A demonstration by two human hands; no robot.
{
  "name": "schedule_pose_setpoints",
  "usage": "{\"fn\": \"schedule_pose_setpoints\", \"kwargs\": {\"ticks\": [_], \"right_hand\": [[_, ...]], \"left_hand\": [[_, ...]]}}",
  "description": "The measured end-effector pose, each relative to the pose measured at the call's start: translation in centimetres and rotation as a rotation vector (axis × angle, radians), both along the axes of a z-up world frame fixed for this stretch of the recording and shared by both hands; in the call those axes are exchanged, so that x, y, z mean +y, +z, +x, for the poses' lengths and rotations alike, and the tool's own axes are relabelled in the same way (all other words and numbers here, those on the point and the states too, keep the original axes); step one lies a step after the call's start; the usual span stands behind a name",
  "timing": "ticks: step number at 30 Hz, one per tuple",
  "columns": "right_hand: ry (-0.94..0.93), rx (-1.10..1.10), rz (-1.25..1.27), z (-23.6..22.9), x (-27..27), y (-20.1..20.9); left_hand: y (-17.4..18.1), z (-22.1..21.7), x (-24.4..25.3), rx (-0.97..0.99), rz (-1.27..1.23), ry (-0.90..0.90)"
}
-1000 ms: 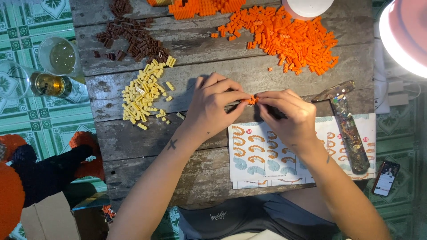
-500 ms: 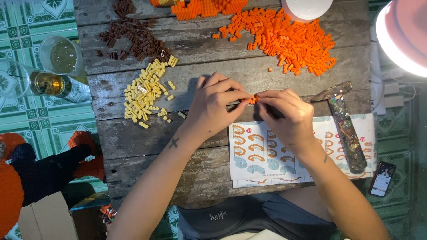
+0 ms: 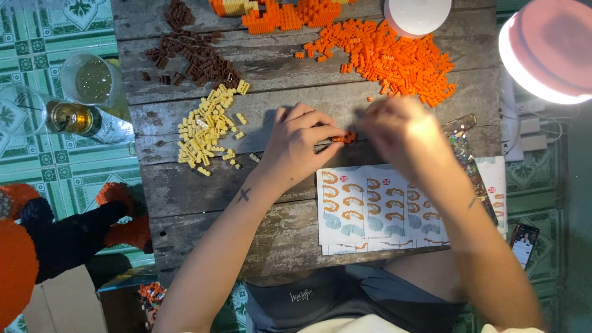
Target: Assembling a small figure using tiny interlocking plastic blocks on a wooden table.
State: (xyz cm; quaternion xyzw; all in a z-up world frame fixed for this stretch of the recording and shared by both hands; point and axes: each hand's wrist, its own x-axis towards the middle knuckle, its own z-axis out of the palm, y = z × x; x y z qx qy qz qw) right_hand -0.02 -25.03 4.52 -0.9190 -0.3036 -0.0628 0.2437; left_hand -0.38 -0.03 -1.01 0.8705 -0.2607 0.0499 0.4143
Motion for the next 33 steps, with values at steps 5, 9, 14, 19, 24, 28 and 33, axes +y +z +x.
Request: {"fn": "schedule_pose_setpoints", "kwargs": {"ticks": [5,9,14,19,24,28,33], "right_hand": [[-0.148,-0.139,-0.319,3.2,-3.3,-1.7],[-0.107,-0.088,-0.329,4.3,-3.7,-2.3],[-0.084,-0.077,-0.266,4.1,-4.0,-2.5],[0.018,-0.086,-0.02,1.0,-3.8,0.5],[0.089,0.157,0.108,-6.9,-3.1,2.0],[0.001,0.189,0.015,-12.0,-3.1,-0.7],[0.04,0.119,-0.066,-13.1,-2.7,-0.1]], "left_hand": [[-1.1,0.2,0.2,-0.044,-0.006,-0.027],[0.5,0.6,1.1,-0.082,-0.081,-0.116],[6.5,-1.5,2.6,-0.031,-0.035,-0.136],[6.4,-7.1,2.7,0.028,0.007,-0.104],[4.3,-12.2,2.8,0.083,0.103,-0.058],[2.2,-14.3,2.3,0.113,0.093,0.042],[1.9,-15.4,0.7,0.059,0.058,0.205]]}}
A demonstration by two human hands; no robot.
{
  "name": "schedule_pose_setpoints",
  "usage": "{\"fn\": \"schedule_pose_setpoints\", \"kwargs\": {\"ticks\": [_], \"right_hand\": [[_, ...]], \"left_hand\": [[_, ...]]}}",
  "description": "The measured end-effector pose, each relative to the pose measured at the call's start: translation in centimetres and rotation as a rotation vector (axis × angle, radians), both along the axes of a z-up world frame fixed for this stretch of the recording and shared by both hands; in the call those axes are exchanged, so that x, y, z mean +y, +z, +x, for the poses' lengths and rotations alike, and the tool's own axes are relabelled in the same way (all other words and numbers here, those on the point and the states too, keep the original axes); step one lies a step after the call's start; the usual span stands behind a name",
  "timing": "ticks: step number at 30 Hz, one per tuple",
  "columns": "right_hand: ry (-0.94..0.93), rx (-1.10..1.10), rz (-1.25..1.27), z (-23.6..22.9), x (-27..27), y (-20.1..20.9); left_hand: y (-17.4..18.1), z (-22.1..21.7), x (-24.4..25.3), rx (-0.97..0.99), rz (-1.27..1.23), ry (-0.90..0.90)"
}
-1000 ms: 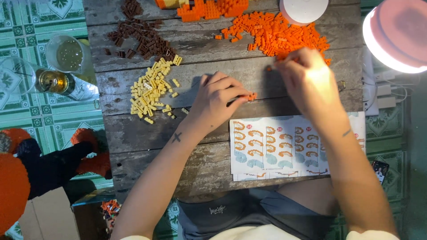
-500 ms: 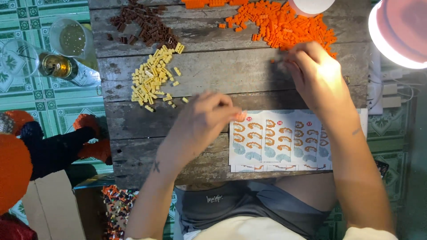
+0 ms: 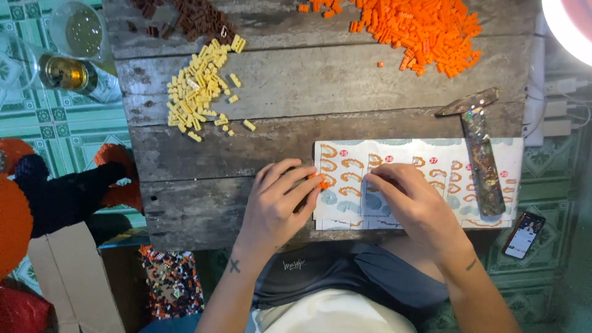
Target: Assembling a small figure using tiny interlocking plastic blocks on a wooden table.
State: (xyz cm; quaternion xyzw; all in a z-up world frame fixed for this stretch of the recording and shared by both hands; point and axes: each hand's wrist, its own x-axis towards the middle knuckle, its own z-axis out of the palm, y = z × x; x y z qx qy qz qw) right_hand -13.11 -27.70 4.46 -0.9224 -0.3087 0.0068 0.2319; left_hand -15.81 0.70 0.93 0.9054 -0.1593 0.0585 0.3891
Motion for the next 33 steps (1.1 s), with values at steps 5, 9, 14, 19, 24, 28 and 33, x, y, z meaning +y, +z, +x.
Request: {"fn": "schedule_pose_setpoints", "kwargs": {"ticks": [5,9,14,19,24,28,33], "right_hand": [[0.028,-0.103,0.093,-0.1,0.7,-0.6],[0.091,-0.177,0.194,0.0,2.8,0.1],[0.235,-0.321,0.24,1.0,2.8,-2.6],[0.332,-0.417,0.256,1.6,3.5,-4.2],[0.415,-0.428,0.264,2.0,3.4,-4.3],[0.429,-0.426,0.259,2.1,3.4,-4.4],[0.457,-0.4,0.215,2.4,3.4,-4.3]], "left_hand": [[-0.5,-0.7,-1.1,-0.035,-0.06,0.064],[-0.7,-0.7,-1.2,-0.081,-0.041,0.081],[-0.2,-0.5,-1.1,-0.091,-0.038,0.072],[-0.4,-0.5,-1.0,-0.081,-0.042,0.065],[-0.5,-0.5,-1.1,-0.072,-0.063,0.074],[-0.5,-0.5,-1.1,-0.071,-0.072,0.079],[-0.3,-0.5,-1.1,-0.068,-0.071,0.081]]}}
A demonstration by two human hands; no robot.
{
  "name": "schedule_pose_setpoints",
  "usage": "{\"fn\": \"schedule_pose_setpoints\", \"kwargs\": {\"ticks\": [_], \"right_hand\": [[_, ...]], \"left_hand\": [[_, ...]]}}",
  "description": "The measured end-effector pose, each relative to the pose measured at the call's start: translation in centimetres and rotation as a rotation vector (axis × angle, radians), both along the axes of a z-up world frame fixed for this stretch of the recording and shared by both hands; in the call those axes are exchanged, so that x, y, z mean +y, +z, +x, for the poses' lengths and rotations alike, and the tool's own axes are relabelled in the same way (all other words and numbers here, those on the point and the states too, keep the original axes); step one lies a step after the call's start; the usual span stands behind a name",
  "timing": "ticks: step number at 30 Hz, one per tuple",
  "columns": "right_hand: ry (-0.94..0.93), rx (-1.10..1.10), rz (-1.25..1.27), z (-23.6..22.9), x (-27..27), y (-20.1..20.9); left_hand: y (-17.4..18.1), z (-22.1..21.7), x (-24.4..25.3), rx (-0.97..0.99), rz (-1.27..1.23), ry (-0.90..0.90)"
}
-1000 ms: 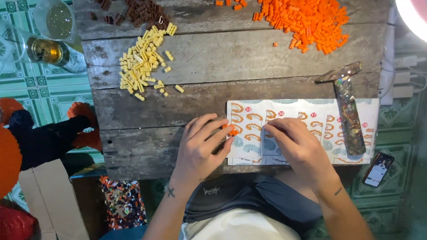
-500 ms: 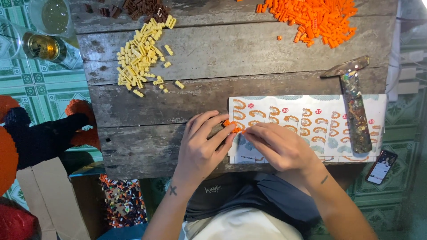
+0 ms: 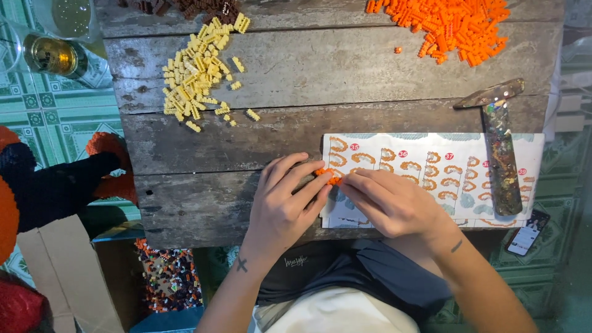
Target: Assembling a small figure using tiny interlocking plastic blocks on a wooden table.
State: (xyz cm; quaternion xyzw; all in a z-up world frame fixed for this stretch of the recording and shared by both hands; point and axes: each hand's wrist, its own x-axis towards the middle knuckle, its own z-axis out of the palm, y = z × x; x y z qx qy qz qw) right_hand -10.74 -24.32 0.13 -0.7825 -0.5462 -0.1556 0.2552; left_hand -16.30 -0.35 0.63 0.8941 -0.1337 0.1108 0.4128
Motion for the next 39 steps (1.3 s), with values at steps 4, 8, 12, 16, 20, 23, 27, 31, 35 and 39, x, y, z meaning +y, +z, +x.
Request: {"fn": "schedule_pose_setpoints", "kwargs": {"ticks": [4,8,12,16,20,23,27,31,35,39], "right_hand": [[0.015,0.017,-0.053,0.2,0.0,0.4],[0.037,0.024,-0.145,1.1,0.1,1.7],[0.057,0.025,-0.254,1.5,0.7,3.4],[0.065,0.01,-0.293,1.5,0.4,2.5],[0.068,0.091,-0.208,1.4,-0.3,1.8],[0.054,0.123,-0.138,1.3,-0.2,1.7],[0.006,0.154,-0.064,1.4,0.1,2.1],[0.037,0.126,-0.004,1.4,0.0,2.0],[0.064,0.079,0.024,1.2,-0.3,1.7],[0.022,0.064,0.015,0.8,-0.1,1.4]], "left_hand": [[-0.1,-0.1,0.0,-0.007,-0.003,0.005],[0.1,-0.1,0.1,0.005,0.01,-0.001],[-0.2,-0.1,0.1,0.008,0.015,-0.007],[0.0,0.0,0.1,0.008,0.02,-0.006],[0.2,-0.1,0.1,0.024,0.016,-0.007],[-0.1,-0.1,0.1,0.016,0.017,-0.004],[0.1,-0.1,0.1,0.013,0.024,-0.006],[-0.3,0.0,0.3,-0.006,-0.012,-0.002],[-0.1,0.0,0.3,-0.006,0.023,-0.019],[0.1,0.1,0.3,0.008,0.051,-0.027]]}}
